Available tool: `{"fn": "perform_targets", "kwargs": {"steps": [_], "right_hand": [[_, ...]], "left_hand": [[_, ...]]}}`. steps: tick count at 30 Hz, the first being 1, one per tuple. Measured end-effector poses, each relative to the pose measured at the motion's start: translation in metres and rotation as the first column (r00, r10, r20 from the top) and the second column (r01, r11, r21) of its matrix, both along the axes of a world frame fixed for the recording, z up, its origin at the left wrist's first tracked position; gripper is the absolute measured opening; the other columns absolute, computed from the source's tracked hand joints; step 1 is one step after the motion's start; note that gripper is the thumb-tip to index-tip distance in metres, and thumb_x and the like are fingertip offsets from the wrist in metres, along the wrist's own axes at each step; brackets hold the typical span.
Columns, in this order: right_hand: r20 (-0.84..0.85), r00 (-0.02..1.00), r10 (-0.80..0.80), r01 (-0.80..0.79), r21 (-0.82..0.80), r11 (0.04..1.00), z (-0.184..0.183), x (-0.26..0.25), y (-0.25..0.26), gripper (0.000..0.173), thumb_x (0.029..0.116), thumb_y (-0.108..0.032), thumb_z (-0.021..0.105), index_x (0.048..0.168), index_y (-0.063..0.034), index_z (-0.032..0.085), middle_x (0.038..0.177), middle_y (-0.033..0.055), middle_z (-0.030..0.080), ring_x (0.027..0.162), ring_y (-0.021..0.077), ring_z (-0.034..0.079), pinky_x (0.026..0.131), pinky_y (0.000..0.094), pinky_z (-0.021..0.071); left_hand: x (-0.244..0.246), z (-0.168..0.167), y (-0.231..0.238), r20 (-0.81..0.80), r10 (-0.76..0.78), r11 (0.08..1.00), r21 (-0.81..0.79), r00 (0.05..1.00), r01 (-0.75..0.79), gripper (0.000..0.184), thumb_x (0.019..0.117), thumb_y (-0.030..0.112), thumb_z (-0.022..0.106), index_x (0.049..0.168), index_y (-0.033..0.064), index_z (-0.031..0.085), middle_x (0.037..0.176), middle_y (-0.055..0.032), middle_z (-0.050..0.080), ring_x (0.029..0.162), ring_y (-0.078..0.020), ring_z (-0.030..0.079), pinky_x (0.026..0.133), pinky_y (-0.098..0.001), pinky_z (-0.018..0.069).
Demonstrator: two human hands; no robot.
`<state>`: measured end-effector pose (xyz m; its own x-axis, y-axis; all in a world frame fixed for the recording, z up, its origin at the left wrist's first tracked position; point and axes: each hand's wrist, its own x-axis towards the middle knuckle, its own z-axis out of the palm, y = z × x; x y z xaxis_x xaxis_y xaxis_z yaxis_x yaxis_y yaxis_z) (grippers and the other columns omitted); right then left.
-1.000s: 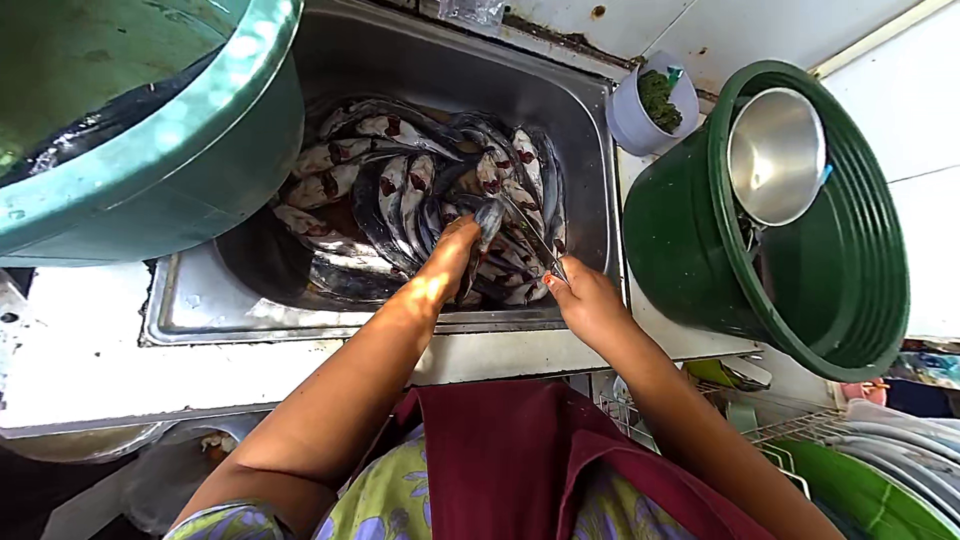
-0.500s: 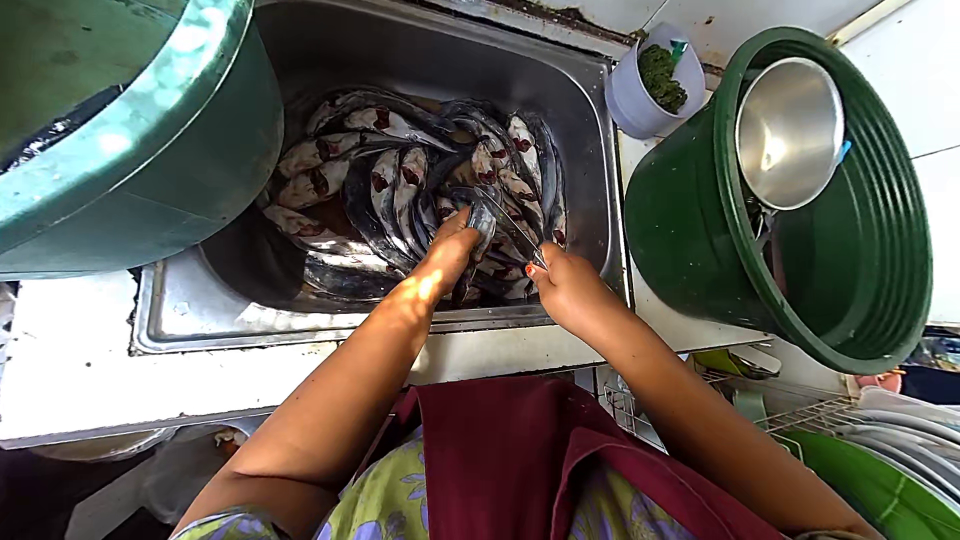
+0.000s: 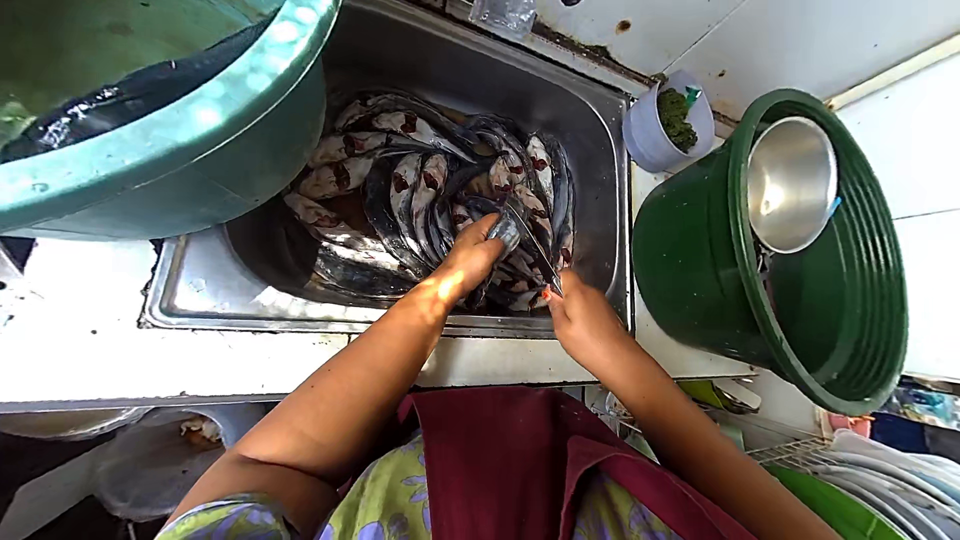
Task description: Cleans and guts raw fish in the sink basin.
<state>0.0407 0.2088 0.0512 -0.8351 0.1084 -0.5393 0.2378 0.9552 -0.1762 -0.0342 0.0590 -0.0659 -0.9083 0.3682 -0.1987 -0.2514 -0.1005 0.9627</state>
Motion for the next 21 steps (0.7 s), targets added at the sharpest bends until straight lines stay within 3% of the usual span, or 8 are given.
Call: {"fn": "perform_targets", "kwargs": {"steps": [4,7,11,15,19,20,21], "right_hand": [[-0.036,0.999,-0.015,0.017,0.034,0.999,-0.008,-0.039,-0.019,0.027,0.1093,-0.023,0.047,0.121,0.0002,0.053,0.095,0.0211,0.067,0.093,0.0388,0.07,0.079,0.0577,0.0558],[-0.085,0.996,-0.015,0.015,0.008,1.0,-0.017,-0.064,-0.029,0.028,0.1091,-0.024,0.047,0.121,0.0009,0.054,0.101,0.0228,0.067,0.099,0.0396,0.069,0.083,0.0582,0.0551],[-0.056,0.998,-0.028,0.025,-0.063,0.998,-0.007,-0.029,-0.016,0.026,0.1091,-0.023,0.049,0.117,0.0011,0.054,0.093,0.0205,0.064,0.089,0.037,0.068,0.078,0.0565,0.0553],[0.064,0.994,-0.085,0.087,-0.032,0.996,-0.001,-0.013,-0.013,0.024,0.1099,-0.023,0.048,0.117,-0.0009,0.053,0.093,0.0176,0.064,0.093,0.0326,0.067,0.084,0.0507,0.0539],[0.02,0.996,-0.088,0.089,-0.075,0.993,-0.015,-0.048,-0.024,0.031,0.1095,-0.024,0.048,0.125,0.0028,0.054,0.104,0.0233,0.067,0.1,0.039,0.068,0.087,0.0573,0.0542],[0.019,0.995,-0.102,0.104,-0.139,0.985,-0.017,-0.055,-0.022,0.031,0.1097,-0.024,0.047,0.125,0.0028,0.054,0.103,0.0234,0.066,0.097,0.0386,0.068,0.085,0.0568,0.054],[-0.002,0.991,-0.135,0.131,-0.248,0.96,-0.021,-0.056,-0.017,0.03,0.11,-0.024,0.047,0.123,0.002,0.054,0.094,0.0214,0.063,0.083,0.0355,0.066,0.074,0.0538,0.0543]], "left_hand": [[0.0,-0.004,0.001,-0.134,-0.123,0.986,-0.132,0.983,0.105,0.031,0.0914,0.009,0.048,0.116,0.0027,0.065,0.096,-0.0094,0.066,0.081,-0.0158,0.061,0.072,-0.0398,0.0504],[-0.001,-0.005,0.0,-0.133,-0.101,0.987,-0.136,0.986,0.083,0.031,0.0932,0.009,0.048,0.118,0.0023,0.066,0.098,-0.0095,0.067,0.083,-0.0149,0.062,0.074,-0.0388,0.0513],[-0.001,-0.003,0.002,-0.004,0.048,0.999,-0.015,0.999,-0.048,0.038,0.0912,0.005,0.045,0.125,0.0018,0.062,0.106,-0.0082,0.066,0.09,-0.0109,0.061,0.079,-0.0343,0.0514],[-0.001,-0.001,0.0,-0.018,0.008,0.992,-0.127,1.0,-0.01,0.041,0.0904,0.006,0.046,0.128,0.0009,0.062,0.113,-0.0144,0.067,0.102,-0.0196,0.064,0.088,-0.0448,0.0506],[-0.002,-0.006,0.001,-0.093,-0.067,0.98,-0.192,0.993,0.048,0.035,0.088,0.008,0.047,0.118,0.0026,0.065,0.1,-0.0107,0.067,0.09,-0.0179,0.063,0.077,-0.0435,0.0502],[-0.002,-0.008,0.001,-0.089,-0.055,0.986,-0.162,0.994,0.04,0.037,0.0884,0.008,0.046,0.12,0.0021,0.064,0.101,-0.0101,0.066,0.09,-0.0163,0.063,0.078,-0.0412,0.0503],[-0.001,-0.007,0.0,-0.073,-0.036,0.993,-0.118,0.997,0.027,0.039,0.0895,0.008,0.046,0.124,0.0022,0.062,0.105,-0.0093,0.067,0.092,-0.0138,0.063,0.081,-0.0383,0.0517]]}}
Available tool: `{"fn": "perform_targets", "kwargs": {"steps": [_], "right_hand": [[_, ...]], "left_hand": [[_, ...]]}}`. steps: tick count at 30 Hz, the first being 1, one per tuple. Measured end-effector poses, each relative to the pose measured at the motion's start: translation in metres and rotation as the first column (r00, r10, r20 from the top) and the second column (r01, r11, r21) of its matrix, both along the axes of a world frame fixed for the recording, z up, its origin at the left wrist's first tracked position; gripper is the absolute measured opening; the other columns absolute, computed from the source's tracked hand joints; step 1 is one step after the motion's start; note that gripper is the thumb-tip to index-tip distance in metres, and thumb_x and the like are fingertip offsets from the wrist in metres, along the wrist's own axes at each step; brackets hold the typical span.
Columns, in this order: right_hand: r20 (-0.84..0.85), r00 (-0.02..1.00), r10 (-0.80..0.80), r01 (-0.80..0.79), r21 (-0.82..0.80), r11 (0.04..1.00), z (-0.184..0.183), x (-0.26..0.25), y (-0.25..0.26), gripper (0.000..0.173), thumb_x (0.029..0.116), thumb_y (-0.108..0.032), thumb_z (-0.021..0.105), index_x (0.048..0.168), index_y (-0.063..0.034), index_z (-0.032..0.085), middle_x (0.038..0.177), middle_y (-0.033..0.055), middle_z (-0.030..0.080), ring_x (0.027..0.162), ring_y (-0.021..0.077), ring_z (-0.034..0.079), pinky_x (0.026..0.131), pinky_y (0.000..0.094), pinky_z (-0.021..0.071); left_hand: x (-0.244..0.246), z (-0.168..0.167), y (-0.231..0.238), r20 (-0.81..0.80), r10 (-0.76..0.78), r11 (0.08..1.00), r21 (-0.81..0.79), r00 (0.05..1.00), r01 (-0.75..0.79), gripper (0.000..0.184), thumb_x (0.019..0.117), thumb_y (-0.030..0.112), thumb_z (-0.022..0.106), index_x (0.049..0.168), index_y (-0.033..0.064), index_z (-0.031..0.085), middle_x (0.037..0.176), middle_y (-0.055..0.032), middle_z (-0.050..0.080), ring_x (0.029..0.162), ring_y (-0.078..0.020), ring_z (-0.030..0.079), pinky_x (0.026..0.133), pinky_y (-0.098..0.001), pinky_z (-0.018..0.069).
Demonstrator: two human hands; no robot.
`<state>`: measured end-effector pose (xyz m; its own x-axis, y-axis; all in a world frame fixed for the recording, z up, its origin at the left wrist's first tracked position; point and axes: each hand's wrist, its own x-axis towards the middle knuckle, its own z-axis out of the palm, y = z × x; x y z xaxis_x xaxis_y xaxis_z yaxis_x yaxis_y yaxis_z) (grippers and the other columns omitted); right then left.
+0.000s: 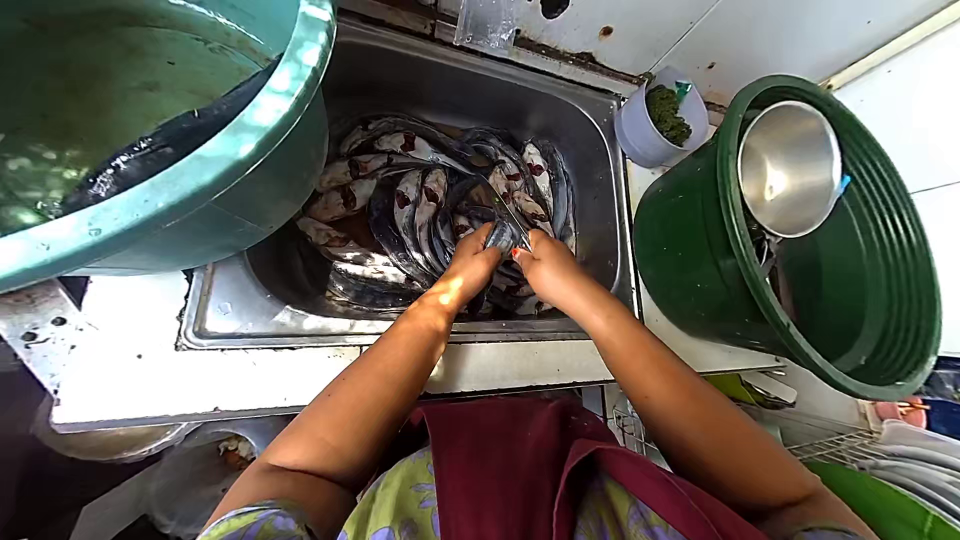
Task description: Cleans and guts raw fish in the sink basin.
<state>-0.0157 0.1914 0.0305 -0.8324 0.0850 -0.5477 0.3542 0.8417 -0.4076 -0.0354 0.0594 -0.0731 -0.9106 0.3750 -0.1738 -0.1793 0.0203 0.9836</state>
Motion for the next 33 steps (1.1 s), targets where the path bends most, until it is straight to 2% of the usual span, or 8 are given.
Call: {"fn": "perform_targets", "kwargs": {"steps": [2,6,13,17,22,27,30,33], "right_hand": [[-0.07,0.986,-0.154,0.122,-0.33,0.936,-0.007,0.013,0.018,0.026,0.1104,-0.025,0.045,0.121,-0.0036,0.054,0.071,0.0078,0.046,0.051,0.019,0.045,0.048,0.037,0.0438],[-0.02,0.892,-0.452,0.339,-0.633,0.696,-0.001,0.051,0.066,0.014,0.1099,-0.021,0.044,0.112,-0.01,0.053,0.061,-0.0057,0.034,0.044,0.0051,0.033,0.043,0.0214,0.0359],[0.125,0.787,-0.605,0.546,-0.597,0.588,-0.017,0.099,0.122,0.014,0.1103,-0.015,0.046,0.111,-0.004,0.055,0.064,-0.0048,0.037,0.045,0.0037,0.035,0.044,0.0179,0.0353],[0.156,0.82,-0.551,0.506,-0.648,0.57,-0.024,0.105,0.127,0.017,0.1101,-0.017,0.047,0.114,-0.0033,0.056,0.065,-0.0044,0.039,0.046,0.0037,0.036,0.045,0.0181,0.0357],[0.168,0.85,-0.499,0.475,-0.655,0.588,-0.033,0.104,0.136,0.02,0.1099,-0.017,0.048,0.118,-0.002,0.059,0.068,-0.0022,0.042,0.048,0.0046,0.038,0.046,0.0189,0.0366],[0.19,0.86,-0.474,0.472,-0.648,0.598,-0.039,0.101,0.141,0.018,0.1092,-0.017,0.05,0.116,-0.0022,0.059,0.068,-0.0016,0.042,0.048,0.005,0.038,0.046,0.0191,0.0366],[0.198,0.863,-0.464,0.473,-0.638,0.607,-0.037,0.099,0.142,0.019,0.1092,-0.017,0.05,0.116,-0.0019,0.059,0.07,-0.0013,0.042,0.048,0.0049,0.038,0.046,0.0185,0.0363],[0.195,0.866,-0.46,0.473,-0.616,0.63,-0.033,0.094,0.143,0.019,0.1096,-0.017,0.049,0.117,-0.0021,0.058,0.071,-0.0008,0.043,0.05,0.0051,0.039,0.047,0.0188,0.0371]], "left_hand": [[0.002,-0.001,0.001,0.034,0.052,0.996,0.072,0.998,-0.054,0.041,0.0885,0.008,0.044,0.125,0.0044,0.061,0.102,-0.0051,0.065,0.086,-0.0087,0.06,0.074,-0.0314,0.0504],[0.005,0.016,-0.004,0.141,0.048,0.972,0.22,0.989,-0.079,0.044,0.0882,0.012,0.042,0.13,0.0078,0.053,0.092,-0.0011,0.062,0.073,-0.0082,0.059,0.065,-0.0268,0.0513],[-0.025,0.205,-0.044,-0.038,0.18,0.961,0.222,0.983,-0.168,0.022,0.0994,0.012,0.036,0.115,0.0147,0.052,0.092,0.0006,0.062,0.074,-0.0102,0.061,0.066,-0.0273,0.0547],[-0.068,0.283,-0.112,-0.165,0.341,0.94,0.075,0.925,-0.333,0.021,0.1057,0.022,0.039,0.101,0.0193,0.059,0.092,0.0029,0.067,0.078,-0.009,0.065,0.067,-0.0245,0.0557],[-0.097,0.28,-0.205,-0.396,0.33,0.758,-0.43,0.857,-0.491,0.016,0.1008,0.02,0.053,0.115,0.0276,0.054,0.096,0.016,0.061,0.08,0.0056,0.061,0.07,-0.0177,0.0541],[-0.073,0.243,-0.215,-0.13,0.338,0.5,-0.814,0.932,-0.295,0.04,0.1036,0.02,0.054,0.142,0.008,0.052,0.116,-0.0193,0.061,0.092,-0.0245,0.06,0.081,-0.0491,0.0501],[-0.07,0.24,-0.207,-0.03,0.385,0.377,-0.907,0.922,-0.187,0.035,0.109,0.031,0.047,0.133,0.0072,0.056,0.106,-0.0168,0.063,0.083,-0.02,0.061,0.077,-0.0392,0.0511],[-0.068,0.254,-0.192,-0.219,0.126,0.21,-0.947,0.968,-0.242,0.044,0.1069,0.035,0.054,0.131,-0.0016,0.059,0.116,-0.0326,0.064,0.103,-0.0463,0.065,0.091,-0.0681,0.0479]]}}
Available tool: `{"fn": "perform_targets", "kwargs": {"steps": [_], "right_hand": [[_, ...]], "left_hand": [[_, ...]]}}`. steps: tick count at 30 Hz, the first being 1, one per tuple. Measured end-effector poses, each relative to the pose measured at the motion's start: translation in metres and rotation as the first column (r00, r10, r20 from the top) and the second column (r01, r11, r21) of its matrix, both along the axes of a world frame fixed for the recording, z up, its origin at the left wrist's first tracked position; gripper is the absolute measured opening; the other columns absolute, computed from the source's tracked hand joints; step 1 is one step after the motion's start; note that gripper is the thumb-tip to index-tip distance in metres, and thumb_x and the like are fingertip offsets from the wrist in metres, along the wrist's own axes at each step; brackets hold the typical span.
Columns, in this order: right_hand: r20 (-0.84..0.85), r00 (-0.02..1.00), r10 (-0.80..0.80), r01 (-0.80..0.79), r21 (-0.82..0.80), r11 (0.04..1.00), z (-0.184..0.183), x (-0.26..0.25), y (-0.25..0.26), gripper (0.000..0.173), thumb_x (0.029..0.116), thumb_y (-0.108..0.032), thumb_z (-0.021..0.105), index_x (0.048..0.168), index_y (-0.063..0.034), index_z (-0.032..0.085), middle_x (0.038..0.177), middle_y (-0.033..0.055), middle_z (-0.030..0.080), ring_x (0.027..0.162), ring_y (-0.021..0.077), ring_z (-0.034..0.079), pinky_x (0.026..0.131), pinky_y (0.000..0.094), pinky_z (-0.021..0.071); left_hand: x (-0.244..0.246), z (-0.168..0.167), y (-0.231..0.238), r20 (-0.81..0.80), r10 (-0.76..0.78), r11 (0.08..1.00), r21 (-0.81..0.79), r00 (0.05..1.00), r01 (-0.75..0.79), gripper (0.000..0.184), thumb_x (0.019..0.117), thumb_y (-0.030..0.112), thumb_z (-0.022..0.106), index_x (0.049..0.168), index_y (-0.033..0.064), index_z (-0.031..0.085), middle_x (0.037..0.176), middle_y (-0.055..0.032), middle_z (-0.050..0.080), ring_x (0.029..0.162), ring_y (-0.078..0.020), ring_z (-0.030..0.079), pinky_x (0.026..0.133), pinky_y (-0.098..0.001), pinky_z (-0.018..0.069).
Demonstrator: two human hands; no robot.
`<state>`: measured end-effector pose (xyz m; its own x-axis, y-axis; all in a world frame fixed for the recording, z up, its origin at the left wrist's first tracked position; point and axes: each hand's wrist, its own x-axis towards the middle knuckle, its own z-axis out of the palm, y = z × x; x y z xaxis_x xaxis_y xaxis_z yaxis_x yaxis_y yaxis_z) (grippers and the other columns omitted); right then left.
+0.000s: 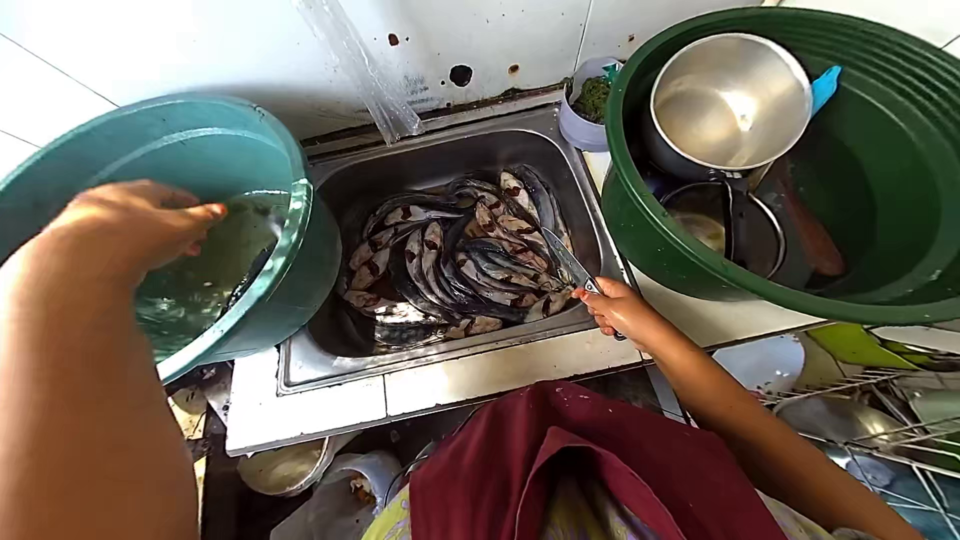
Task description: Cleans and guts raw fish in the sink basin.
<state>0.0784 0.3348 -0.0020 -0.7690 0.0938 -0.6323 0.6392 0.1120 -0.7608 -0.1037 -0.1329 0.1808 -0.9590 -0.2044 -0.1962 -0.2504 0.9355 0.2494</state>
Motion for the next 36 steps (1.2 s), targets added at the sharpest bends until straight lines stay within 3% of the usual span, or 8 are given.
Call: {"fn": "perform_targets", "kwargs": {"steps": [3,8,13,16,19,26,31,36], "right_hand": [[-0.007,1.0,0.001,-0.001,0.041,0.999,0.006,-0.006,-0.003,0.02,0.1096,-0.017,0.049,0.119,-0.0018,0.058,0.07,-0.0002,0.043,0.049,0.0053,0.039,0.048,0.0193,0.0384],[-0.056,0.998,0.006,-0.001,0.09,0.996,0.012,-0.009,-0.008,0.018,0.1085,-0.016,0.052,0.118,-0.0019,0.058,0.07,0.0007,0.044,0.049,0.0066,0.039,0.048,0.0216,0.039],[-0.077,0.997,-0.004,0.017,0.165,0.986,0.009,0.003,-0.004,0.019,0.1074,-0.014,0.052,0.119,-0.0028,0.061,0.071,0.0029,0.047,0.05,0.0085,0.041,0.05,0.0243,0.0409],[-0.036,0.999,-0.015,0.021,0.186,0.982,0.004,0.015,-0.004,0.02,0.1075,-0.015,0.053,0.12,-0.0028,0.061,0.074,0.0044,0.049,0.052,0.0099,0.044,0.051,0.0257,0.0427],[0.01,1.0,0.002,-0.004,0.19,0.982,0.0,0.025,-0.005,0.022,0.1071,-0.019,0.054,0.12,-0.0035,0.062,0.074,0.0025,0.048,0.052,0.009,0.043,0.051,0.0261,0.0412],[0.072,0.997,0.012,-0.025,0.18,0.983,-0.007,0.039,-0.009,0.023,0.1068,-0.022,0.053,0.12,-0.0055,0.062,0.074,0.0007,0.048,0.053,0.0081,0.042,0.051,0.0257,0.041],[0.073,0.997,0.035,-0.047,0.166,0.985,-0.004,0.037,-0.011,0.022,0.1069,-0.021,0.053,0.12,-0.0059,0.062,0.073,-0.0001,0.047,0.052,0.0076,0.041,0.05,0.0249,0.0394],[0.095,0.993,0.07,-0.085,0.168,0.982,-0.006,0.035,-0.014,0.022,0.1072,-0.021,0.053,0.12,-0.0063,0.062,0.074,0.0001,0.047,0.052,0.0076,0.041,0.05,0.0245,0.0384]], "left_hand": [[0.015,0.024,0.058,-0.156,-0.231,0.962,-0.182,0.96,0.202,0.05,0.1034,0.037,0.057,0.138,0.0007,0.056,0.121,-0.0386,0.06,0.117,-0.0628,0.054,0.092,-0.0846,0.0353],[0.032,0.003,0.172,-0.31,-0.635,0.771,-0.217,0.707,0.598,0.038,0.1009,0.017,0.057,0.134,-0.0019,0.06,0.126,-0.0327,0.06,0.124,-0.0537,0.054,0.1,-0.0706,0.0418],[-0.004,-0.138,0.213,0.032,-0.854,0.518,-0.054,0.52,0.854,0.028,0.0958,0.001,0.058,0.121,0.0046,0.069,0.124,-0.0226,0.064,0.116,-0.0456,0.062,0.091,-0.0675,0.0513],[-0.021,-0.242,0.204,0.3,-0.835,0.484,0.0,0.462,0.875,0.037,0.0888,-0.002,0.068,0.126,0.0016,0.067,0.132,-0.0255,0.061,0.122,-0.0492,0.058,0.094,-0.0714,0.0479],[-0.033,-0.292,0.2,0.336,-0.806,0.511,-0.021,0.487,0.86,0.047,0.0894,0.008,0.072,0.135,0.006,0.061,0.135,-0.0276,0.057,0.122,-0.051,0.057,0.098,-0.0704,0.0453],[-0.032,-0.302,0.205,0.33,-0.883,0.327,-0.074,0.333,0.942,0.037,0.0835,0.026,0.082,0.116,0.0117,0.076,0.147,-0.0159,0.051,0.138,-0.0437,0.043,0.108,-0.0683,0.0364],[-0.026,-0.305,0.185,0.328,-0.929,0.201,0.056,0.172,0.978,0.032,0.0936,0.023,0.072,0.12,0.0062,0.072,0.126,-0.0159,0.067,0.126,-0.0369,0.058,0.117,-0.0592,0.0309],[-0.032,-0.288,0.172,0.173,-0.922,0.377,0.198,0.346,0.905,0.022,0.0999,0.014,0.064,0.117,0.0011,0.067,0.106,-0.023,0.071,0.107,-0.0431,0.067,0.1,-0.0625,0.0469]]}}
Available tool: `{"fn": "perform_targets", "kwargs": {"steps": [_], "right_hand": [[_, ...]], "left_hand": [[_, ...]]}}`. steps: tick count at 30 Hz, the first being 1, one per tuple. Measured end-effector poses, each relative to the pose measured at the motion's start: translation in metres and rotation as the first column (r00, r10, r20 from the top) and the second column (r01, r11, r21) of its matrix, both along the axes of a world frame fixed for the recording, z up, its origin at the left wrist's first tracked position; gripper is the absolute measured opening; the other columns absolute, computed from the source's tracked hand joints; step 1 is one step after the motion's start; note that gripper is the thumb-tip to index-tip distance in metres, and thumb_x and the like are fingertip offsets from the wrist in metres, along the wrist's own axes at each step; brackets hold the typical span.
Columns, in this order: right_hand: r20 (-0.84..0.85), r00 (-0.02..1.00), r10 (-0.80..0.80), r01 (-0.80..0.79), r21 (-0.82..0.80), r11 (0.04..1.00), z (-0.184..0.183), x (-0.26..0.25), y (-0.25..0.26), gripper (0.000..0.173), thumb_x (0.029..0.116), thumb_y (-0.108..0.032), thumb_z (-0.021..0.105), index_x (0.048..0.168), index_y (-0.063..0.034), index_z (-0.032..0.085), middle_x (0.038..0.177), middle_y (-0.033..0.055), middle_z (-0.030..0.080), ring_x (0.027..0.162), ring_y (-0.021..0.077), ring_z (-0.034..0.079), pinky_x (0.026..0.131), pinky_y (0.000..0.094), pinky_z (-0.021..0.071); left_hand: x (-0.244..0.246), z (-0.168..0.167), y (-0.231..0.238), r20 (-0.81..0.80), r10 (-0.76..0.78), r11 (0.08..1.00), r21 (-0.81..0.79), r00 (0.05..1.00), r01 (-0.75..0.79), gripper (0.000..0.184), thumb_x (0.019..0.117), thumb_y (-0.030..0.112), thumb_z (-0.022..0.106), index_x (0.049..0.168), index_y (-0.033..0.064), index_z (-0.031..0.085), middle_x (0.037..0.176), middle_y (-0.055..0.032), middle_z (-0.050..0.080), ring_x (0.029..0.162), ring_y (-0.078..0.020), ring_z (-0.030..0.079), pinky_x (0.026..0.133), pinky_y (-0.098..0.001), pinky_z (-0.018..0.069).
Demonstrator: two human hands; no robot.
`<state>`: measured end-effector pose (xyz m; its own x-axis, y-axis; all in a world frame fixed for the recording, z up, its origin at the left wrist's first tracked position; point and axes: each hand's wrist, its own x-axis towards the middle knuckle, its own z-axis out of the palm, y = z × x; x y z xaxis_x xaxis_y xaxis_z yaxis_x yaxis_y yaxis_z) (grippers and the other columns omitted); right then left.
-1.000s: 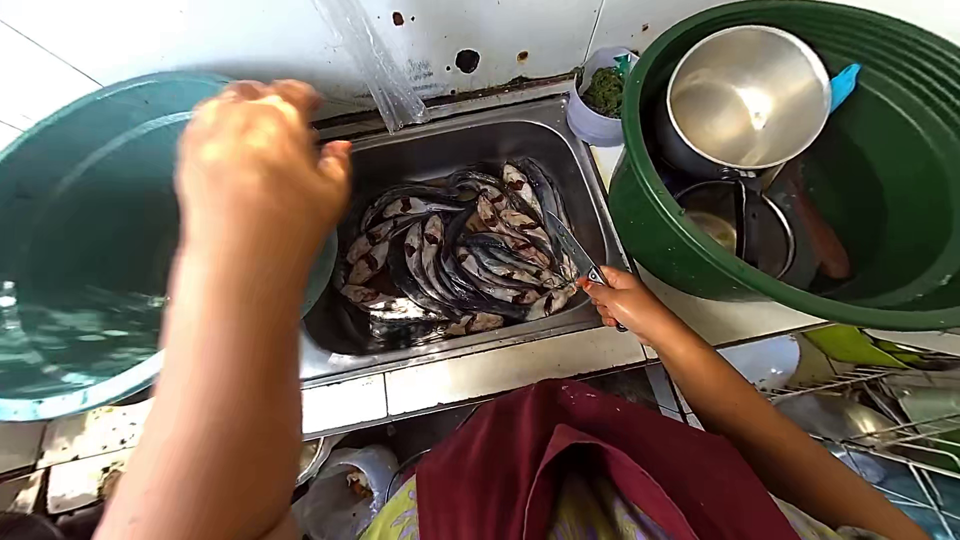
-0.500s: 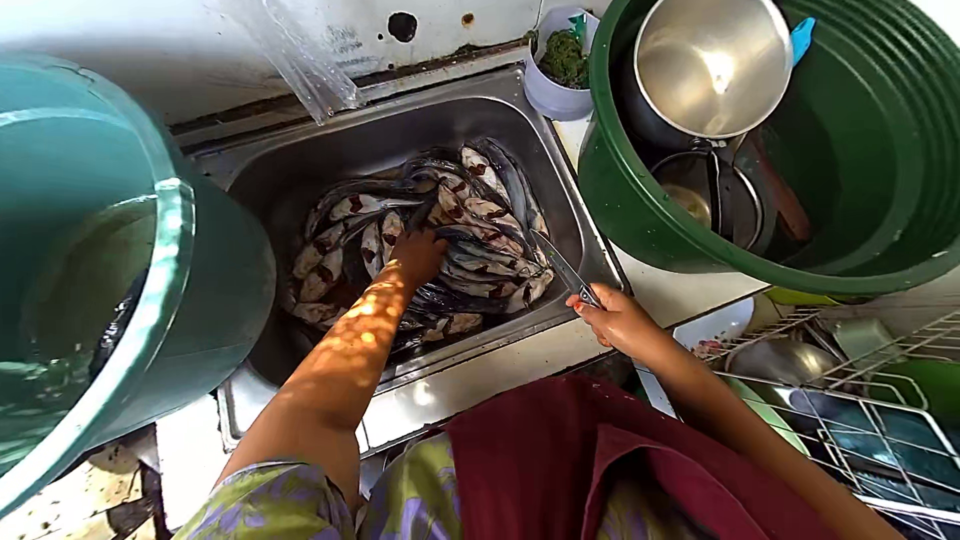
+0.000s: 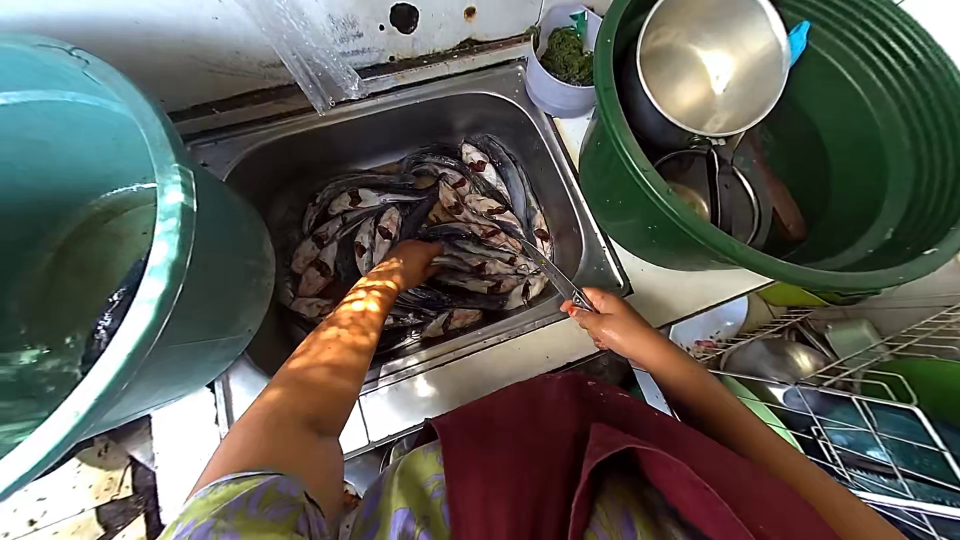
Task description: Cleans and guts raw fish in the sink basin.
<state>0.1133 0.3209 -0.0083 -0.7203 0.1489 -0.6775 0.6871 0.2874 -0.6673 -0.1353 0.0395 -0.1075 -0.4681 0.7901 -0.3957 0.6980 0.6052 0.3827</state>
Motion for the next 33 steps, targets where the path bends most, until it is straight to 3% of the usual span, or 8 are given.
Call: {"fn": "perform_targets", "kwargs": {"steps": [2,9,14,17,20,22,24,33], "right_hand": [[0.009,1.0,0.016,-0.016,-0.003,1.0,0.001,-0.002,-0.003,0.022,0.1076,-0.021,0.052,0.12,-0.0061,0.062,0.074,0.0002,0.046,0.052,0.0077,0.041,0.05,0.0248,0.0386],[0.025,0.999,0.031,-0.03,-0.022,0.999,0.005,-0.008,-0.01,0.022,0.1089,-0.02,0.049,0.121,-0.0063,0.061,0.074,-0.0008,0.045,0.052,0.0067,0.04,0.049,0.0232,0.0376],[0.009,0.998,-0.057,0.058,-0.058,0.997,0.01,-0.006,-0.01,0.02,0.1088,-0.018,0.05,0.12,-0.0046,0.061,0.071,-0.0011,0.044,0.051,0.0063,0.039,0.049,0.022,0.037],[-0.011,0.992,-0.126,0.125,-0.066,0.99,0.009,-0.001,-0.003,0.018,0.1084,-0.016,0.051,0.118,-0.0044,0.061,0.07,-0.0015,0.044,0.05,0.0058,0.039,0.049,0.0212,0.0373],[-0.017,0.985,-0.171,0.169,-0.059,0.984,0.007,0.008,0.004,0.018,0.1083,-0.017,0.052,0.117,-0.0042,0.061,0.07,-0.0008,0.044,0.051,0.0064,0.04,0.049,0.0219,0.0381],[-0.008,0.983,-0.182,0.181,-0.054,0.982,0.004,0.012,0.007,0.019,0.1083,-0.018,0.052,0.118,-0.0045,0.062,0.07,-0.0009,0.044,0.051,0.0067,0.04,0.049,0.0223,0.0381],[0.008,0.983,-0.183,0.183,-0.048,0.982,0.0,0.017,0.008,0.021,0.1081,-0.02,0.053,0.119,-0.0049,0.062,0.07,-0.0008,0.044,0.051,0.007,0.04,0.05,0.0228,0.0381],[0.014,0.98,-0.197,0.198,-0.04,0.979,-0.004,0.021,0.01,0.02,0.1074,-0.022,0.055,0.116,-0.0054,0.061,0.071,0.0001,0.045,0.051,0.0074,0.041,0.05,0.0231,0.039]], "left_hand": [[0.006,0.009,0.011,0.011,0.107,0.994,-0.029,0.994,-0.107,0.028,0.1065,0.024,0.055,0.123,0.003,0.064,0.107,-0.0254,0.069,0.105,-0.0465,0.067,0.089,-0.0675,0.0497],[0.045,0.003,0.072,0.092,0.037,0.998,0.045,0.995,-0.041,0.036,0.1103,0.024,0.044,0.136,0.0053,0.06,0.119,-0.0253,0.068,0.114,-0.0456,0.065,0.096,-0.0662,0.0486],[0.043,-0.005,0.109,0.461,0.024,0.81,0.511,0.887,-0.288,0.026,0.1039,0.001,0.043,0.12,-0.0102,0.06,0.105,-0.0239,0.066,0.096,-0.0318,0.066,0.091,-0.0497,0.0519],[0.015,0.004,0.106,0.588,0.018,0.722,0.552,0.809,-0.418,0.045,0.0993,0.008,0.05,0.142,-0.0045,0.047,0.134,-0.0223,0.058,0.123,-0.027,0.059,0.105,-0.0437,0.0484],[-0.023,0.011,0.068,0.241,0.176,0.906,0.34,0.954,-0.253,0.056,0.0923,0.011,0.068,0.142,-0.0028,0.048,0.139,-0.0249,0.056,0.13,-0.0391,0.055,0.109,-0.06,0.0424],[-0.036,0.009,0.037,-0.018,0.109,0.994,0.012,0.994,-0.109,0.05,0.0867,0.021,0.076,0.131,0.0028,0.064,0.129,-0.0256,0.063,0.122,-0.0469,0.058,0.103,-0.0739,0.0366],[-0.038,0.003,0.017,-0.106,-0.024,0.971,-0.237,0.994,-0.002,0.051,0.0841,0.037,0.082,0.123,0.0074,0.068,0.123,-0.0226,0.066,0.119,-0.0446,0.06,0.106,-0.0717,0.0355],[-0.02,-0.022,0.014,-0.221,-0.069,0.99,-0.136,0.973,0.04,0.054,0.0818,0.015,0.083,0.132,0.0105,0.064,0.135,-0.0239,0.058,0.129,-0.0469,0.052,0.108,-0.0668,0.0389]]}}
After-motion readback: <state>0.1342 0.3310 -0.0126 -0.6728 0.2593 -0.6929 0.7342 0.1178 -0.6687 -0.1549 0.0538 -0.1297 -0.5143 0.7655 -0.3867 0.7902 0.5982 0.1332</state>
